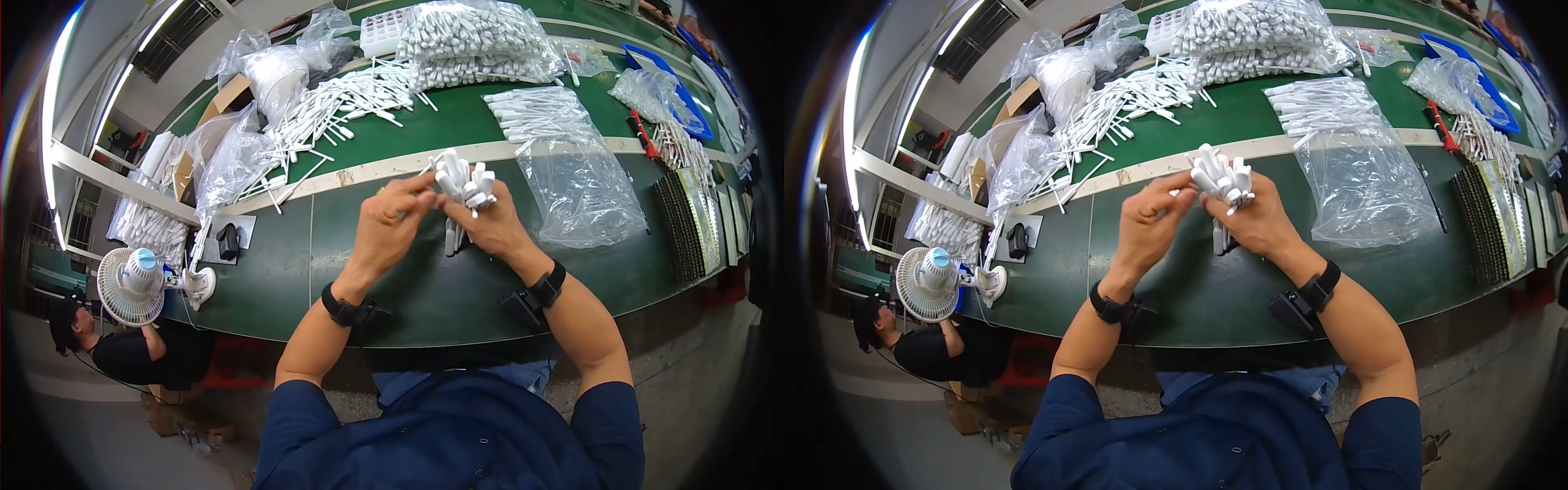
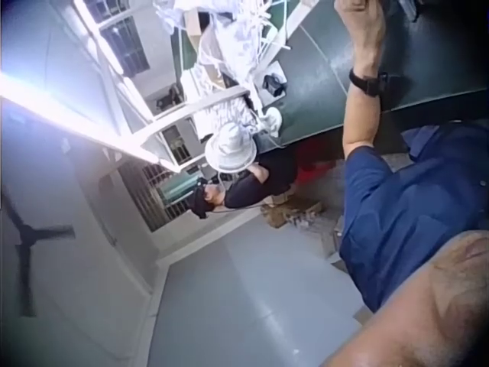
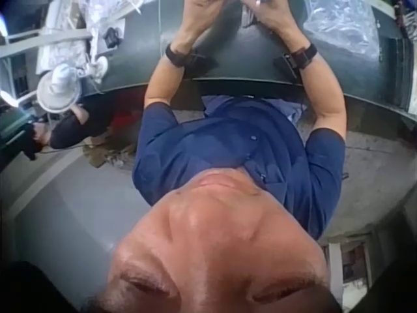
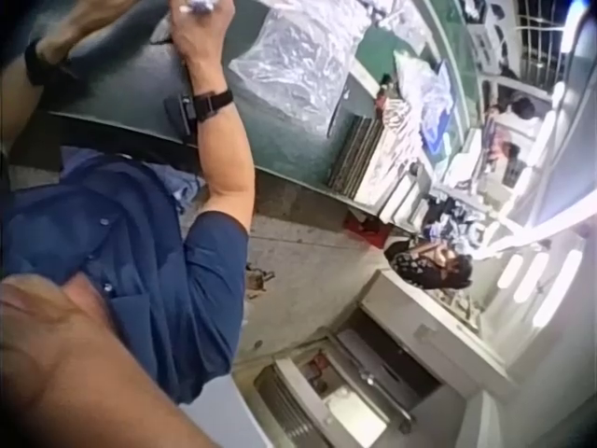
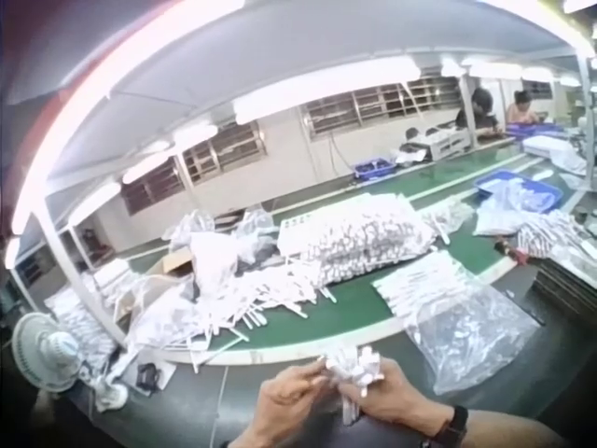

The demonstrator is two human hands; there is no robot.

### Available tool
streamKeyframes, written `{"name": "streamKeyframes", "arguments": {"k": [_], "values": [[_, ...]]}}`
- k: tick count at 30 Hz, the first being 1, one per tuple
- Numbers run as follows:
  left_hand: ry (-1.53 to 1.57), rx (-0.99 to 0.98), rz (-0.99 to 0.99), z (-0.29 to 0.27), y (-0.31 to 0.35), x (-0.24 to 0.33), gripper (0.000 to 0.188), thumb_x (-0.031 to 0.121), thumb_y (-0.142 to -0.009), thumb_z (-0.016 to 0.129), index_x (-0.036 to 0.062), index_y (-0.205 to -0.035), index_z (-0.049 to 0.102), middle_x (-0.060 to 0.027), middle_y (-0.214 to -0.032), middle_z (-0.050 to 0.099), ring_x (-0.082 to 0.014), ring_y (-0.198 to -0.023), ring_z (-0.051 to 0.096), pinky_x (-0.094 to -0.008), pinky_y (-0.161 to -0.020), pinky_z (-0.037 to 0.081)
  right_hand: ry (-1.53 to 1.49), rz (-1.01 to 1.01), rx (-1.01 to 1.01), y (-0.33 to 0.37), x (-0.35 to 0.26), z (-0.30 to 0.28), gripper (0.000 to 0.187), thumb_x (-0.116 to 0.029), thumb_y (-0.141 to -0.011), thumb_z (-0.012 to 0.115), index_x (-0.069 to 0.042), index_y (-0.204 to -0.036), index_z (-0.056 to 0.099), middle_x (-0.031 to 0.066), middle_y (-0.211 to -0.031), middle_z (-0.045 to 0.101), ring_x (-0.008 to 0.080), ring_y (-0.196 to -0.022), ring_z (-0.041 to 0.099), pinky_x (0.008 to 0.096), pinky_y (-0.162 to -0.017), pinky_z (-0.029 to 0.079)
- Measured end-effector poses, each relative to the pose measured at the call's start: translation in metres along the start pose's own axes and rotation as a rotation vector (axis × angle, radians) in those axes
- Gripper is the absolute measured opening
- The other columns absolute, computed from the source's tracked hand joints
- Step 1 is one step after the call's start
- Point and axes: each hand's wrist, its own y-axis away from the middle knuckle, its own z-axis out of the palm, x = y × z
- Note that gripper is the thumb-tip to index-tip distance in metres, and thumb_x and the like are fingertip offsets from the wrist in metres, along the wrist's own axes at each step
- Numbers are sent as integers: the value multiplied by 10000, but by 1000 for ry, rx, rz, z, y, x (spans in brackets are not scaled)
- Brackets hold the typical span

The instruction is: Packing sets of small white plastic components into clear plastic bags at a factory workstation.

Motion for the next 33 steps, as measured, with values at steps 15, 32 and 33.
{"name": "streamKeyframes", "arguments": {"k": [15, 32, 33], "values": [[-1079, -193, -53, -76, -11, -69, 111, 79, -890, 595, 30, -847, 685, -170, -981, 641, -388, -930, 627, -488, -789, 521, -16, 162, 99, -2, -4, -12, 286, -248, -900, 806, -5, -1006, 697, 35, -828, 695, 112, -768, 638, 281, -694, 511], [-587, 57, -105, -69, 0, -40, 156, 67, -905, 695, -14, -774, 712, -126, -953, 728, -266, -785, 687, -326, -703, 536, -99, 49, -13, 1, -7, -1, 228, -165, -920, 782, -4, -1068, 718, -7, -868, 684, 74, -812, 608, 265, -718, 500], [-391, 4, -107, -49, 3, -25, 142, 36, -900, 708, -27, -774, 699, -111, -943, 726, -235, -761, 684, -294, -688, 525, -66, 12, -9, 1, 0, 2, 235, -161, -919, 782, -6, -1085, 720, -13, -874, 681, 67, -815, 601, 266, -721, 499]]}}
